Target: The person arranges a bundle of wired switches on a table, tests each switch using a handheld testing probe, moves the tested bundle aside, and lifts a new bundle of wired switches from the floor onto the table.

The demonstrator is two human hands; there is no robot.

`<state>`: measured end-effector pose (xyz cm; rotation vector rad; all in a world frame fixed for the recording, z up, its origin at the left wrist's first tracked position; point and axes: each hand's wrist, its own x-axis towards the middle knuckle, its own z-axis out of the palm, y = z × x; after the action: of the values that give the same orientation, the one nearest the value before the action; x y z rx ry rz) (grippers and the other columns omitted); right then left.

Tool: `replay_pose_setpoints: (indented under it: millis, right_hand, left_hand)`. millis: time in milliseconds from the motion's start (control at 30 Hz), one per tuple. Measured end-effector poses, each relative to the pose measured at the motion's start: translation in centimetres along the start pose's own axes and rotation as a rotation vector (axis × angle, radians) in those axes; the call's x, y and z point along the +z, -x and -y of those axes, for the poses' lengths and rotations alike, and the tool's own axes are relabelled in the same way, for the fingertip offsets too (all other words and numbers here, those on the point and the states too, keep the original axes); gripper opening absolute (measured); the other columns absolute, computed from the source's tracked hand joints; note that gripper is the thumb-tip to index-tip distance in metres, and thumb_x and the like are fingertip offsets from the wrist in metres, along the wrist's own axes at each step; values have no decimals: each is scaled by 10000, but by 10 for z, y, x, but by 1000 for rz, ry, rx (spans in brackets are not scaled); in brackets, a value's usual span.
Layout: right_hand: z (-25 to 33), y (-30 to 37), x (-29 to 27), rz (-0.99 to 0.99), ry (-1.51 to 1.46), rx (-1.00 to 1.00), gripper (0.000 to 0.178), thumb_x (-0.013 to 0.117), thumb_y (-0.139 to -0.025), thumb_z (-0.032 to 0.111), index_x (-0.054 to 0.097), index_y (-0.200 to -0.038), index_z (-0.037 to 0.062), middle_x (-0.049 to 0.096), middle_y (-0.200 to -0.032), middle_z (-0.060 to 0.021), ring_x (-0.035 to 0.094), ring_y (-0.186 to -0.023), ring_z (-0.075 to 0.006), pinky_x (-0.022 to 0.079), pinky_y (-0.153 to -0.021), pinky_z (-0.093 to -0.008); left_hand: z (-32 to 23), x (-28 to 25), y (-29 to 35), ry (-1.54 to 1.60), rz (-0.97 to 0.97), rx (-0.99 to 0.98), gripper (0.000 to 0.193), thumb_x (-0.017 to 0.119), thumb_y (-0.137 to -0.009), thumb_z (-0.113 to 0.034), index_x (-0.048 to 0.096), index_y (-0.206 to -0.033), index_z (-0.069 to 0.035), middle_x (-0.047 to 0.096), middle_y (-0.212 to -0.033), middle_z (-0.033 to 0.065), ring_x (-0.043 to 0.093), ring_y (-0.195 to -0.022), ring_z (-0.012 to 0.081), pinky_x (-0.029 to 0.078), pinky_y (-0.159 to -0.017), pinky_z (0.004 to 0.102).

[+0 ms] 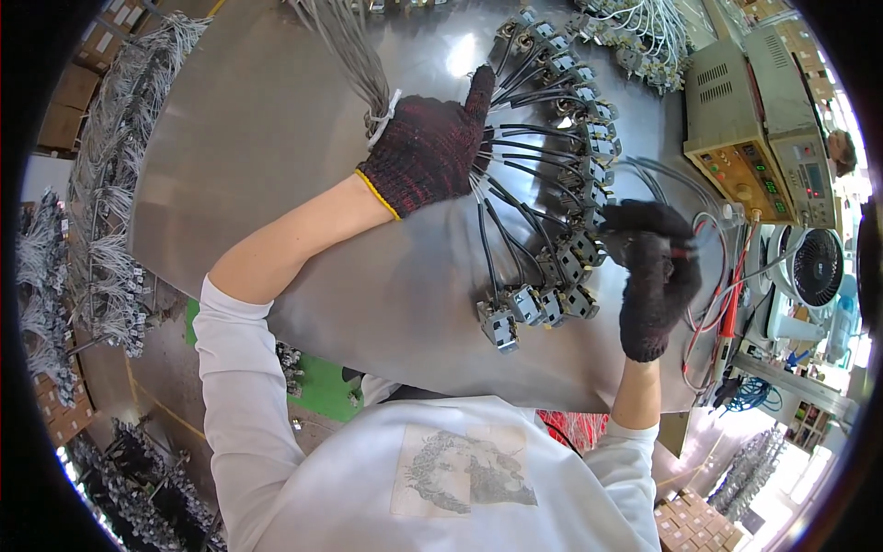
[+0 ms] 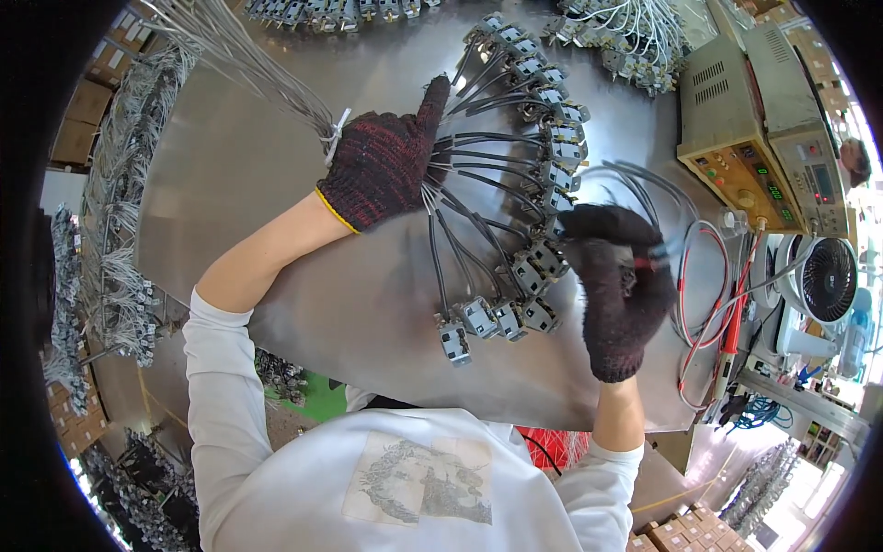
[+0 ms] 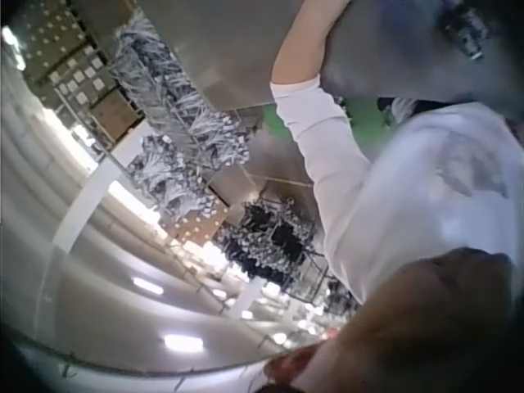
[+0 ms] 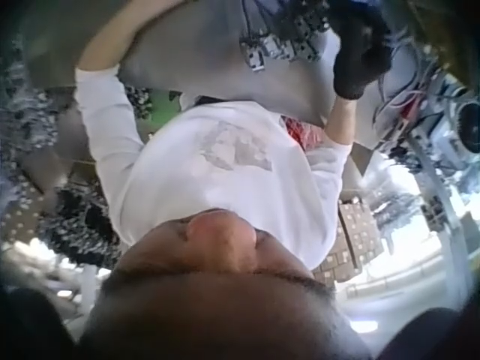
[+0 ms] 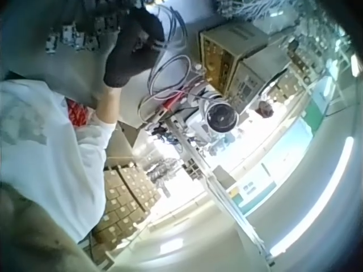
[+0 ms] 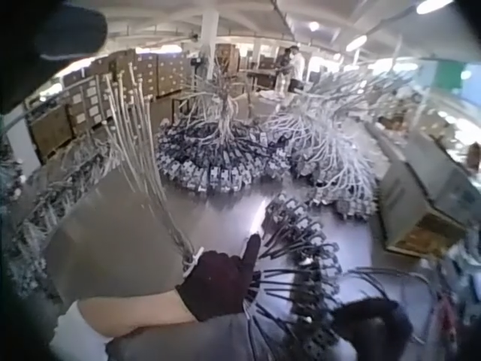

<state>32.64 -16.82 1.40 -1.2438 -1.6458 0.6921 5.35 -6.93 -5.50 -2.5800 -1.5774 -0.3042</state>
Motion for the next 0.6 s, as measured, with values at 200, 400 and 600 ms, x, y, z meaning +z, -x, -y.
replay_pose_setpoints:
  millis: [200,400,600]
  right_hand:
    - [-10,8,2,-67,-175,47,395,647,-1020,282,641,-1242,-44,737,-1132,-171,715,-1044,-266,568,-946,-418]
    - [2,7,-5,-75,-185,13,306,590,-1019,167,643,-1230,-49,736,-1128,-177,716,-1030,-268,566,-943,-412]
    - [-18,4,6,-14,-232,33,428,613,-1054,302,575,-1321,-30,722,-1139,-171,715,-1036,-283,557,-967,-436]
  left_hand:
    - [-2,-9,-2,1,86,-23,942,674,-869,-390,275,-1597,55,662,-784,157,647,-677,298,507,-667,468]
    - [-3,-4,-3,-23,52,-23,952,672,-867,-401,268,-1597,57,667,-799,159,648,-680,298,507,-672,468]
    - [4,0,1,-20,20,-2,951,671,-871,-397,261,-1598,59,674,-804,158,646,-672,297,504,-668,468]
